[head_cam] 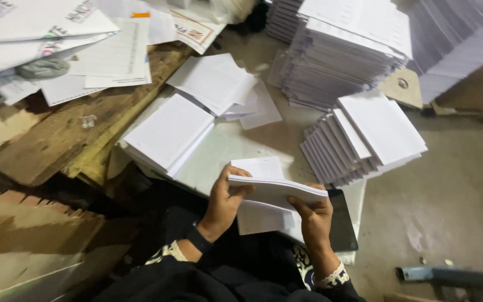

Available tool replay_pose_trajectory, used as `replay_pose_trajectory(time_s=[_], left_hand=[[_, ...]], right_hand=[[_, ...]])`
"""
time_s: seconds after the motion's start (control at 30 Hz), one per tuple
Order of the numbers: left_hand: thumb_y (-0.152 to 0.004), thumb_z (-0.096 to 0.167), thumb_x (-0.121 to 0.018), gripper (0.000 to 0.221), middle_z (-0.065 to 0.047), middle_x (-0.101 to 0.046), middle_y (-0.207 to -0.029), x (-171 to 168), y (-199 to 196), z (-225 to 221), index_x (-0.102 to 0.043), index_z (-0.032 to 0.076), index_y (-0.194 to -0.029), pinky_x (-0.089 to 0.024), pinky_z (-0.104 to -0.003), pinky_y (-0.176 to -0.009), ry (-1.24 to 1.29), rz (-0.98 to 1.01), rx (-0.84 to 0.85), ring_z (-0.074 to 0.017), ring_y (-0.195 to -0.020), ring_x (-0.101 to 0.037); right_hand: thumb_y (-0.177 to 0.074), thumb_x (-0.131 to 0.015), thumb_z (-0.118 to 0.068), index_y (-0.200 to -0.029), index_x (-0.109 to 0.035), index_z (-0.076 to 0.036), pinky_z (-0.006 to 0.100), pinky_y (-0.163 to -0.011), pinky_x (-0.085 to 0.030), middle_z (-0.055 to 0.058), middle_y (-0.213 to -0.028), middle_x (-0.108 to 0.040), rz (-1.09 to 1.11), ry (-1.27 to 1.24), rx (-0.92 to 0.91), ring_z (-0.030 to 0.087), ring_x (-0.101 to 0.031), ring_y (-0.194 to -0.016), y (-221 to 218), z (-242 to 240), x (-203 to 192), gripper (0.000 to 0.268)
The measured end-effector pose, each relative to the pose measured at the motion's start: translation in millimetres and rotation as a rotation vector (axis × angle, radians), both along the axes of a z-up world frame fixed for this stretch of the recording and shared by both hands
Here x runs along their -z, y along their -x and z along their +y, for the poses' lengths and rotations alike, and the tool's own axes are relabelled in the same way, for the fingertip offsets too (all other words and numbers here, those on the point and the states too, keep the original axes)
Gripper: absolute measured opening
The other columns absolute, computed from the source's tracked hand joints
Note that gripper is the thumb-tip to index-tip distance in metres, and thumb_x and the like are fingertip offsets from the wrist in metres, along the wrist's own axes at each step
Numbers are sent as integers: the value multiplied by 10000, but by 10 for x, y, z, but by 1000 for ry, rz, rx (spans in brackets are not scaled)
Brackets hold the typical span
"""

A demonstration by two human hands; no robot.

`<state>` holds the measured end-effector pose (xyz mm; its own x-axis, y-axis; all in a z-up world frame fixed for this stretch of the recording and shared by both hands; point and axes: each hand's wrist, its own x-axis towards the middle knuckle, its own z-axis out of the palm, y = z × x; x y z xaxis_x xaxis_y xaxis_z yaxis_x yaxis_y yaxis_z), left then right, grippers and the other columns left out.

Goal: Counting and stacking printed paper sheets into organized piles on a workbench

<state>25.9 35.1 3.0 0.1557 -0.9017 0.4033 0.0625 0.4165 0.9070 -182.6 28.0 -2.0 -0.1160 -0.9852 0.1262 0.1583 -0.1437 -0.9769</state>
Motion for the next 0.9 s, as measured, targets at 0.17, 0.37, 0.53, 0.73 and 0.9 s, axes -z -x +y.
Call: replay_pose_trajectory(time_s=[0.17, 0.37, 0.53, 0.73, 0.9], left_hand=[[-812, 61, -747, 266, -89, -692, -946, 159, -36, -38, -541, 77, -979, -500, -385, -889, -101, -123, -45, -238, -950, -664], [-830, -8, -701, 211, -78, -686, -924, 190, -43, -2, -571, 66, -980, -513, -397, -886, -126, -139, -43, -242, -938, -669], [-825, 50, -734, 226, -68, -672, -901, 137, -12, -43, -570, 64, -979, -524, -406, -851, -100, -169, -56, -198, -892, -650], [-802, 53, -747, 302, -53, -669, -941, 208, 1, -42, -587, 67, -1058, -508, -412, -890, -229, -204, -93, -207, -944, -635], [-777, 101, -778, 357, -116, -673, -955, 57, -11, -29, -592, 30, -1073, -497, -451, -875, -409, -199, -88, -285, -942, -642]], right_hand=[[-682, -810, 67, -838, -605, -55, 314, -713, -508, 67, -770, -627, 33, 69, 74, 143, -591, -748, -14, -42, 132, 285], [-669, -814, 77, -840, -635, -59, 328, -711, -518, 64, -754, -636, 17, 9, 69, 147, -601, -735, 93, -66, 356, 283], [-679, -791, 103, -856, -659, -44, 359, -684, -521, 72, -752, -658, 10, -40, 82, 147, -592, -708, -75, -80, 146, 266], [-683, -800, 90, -895, -653, -36, 372, -702, -543, 82, -779, -667, 59, -131, 51, 190, -631, -735, -46, -19, -8, 287], [-765, -752, 27, -910, -650, -50, 363, -699, -558, 74, -799, -672, 55, -205, -44, 194, -666, -760, 18, -15, -97, 193]])
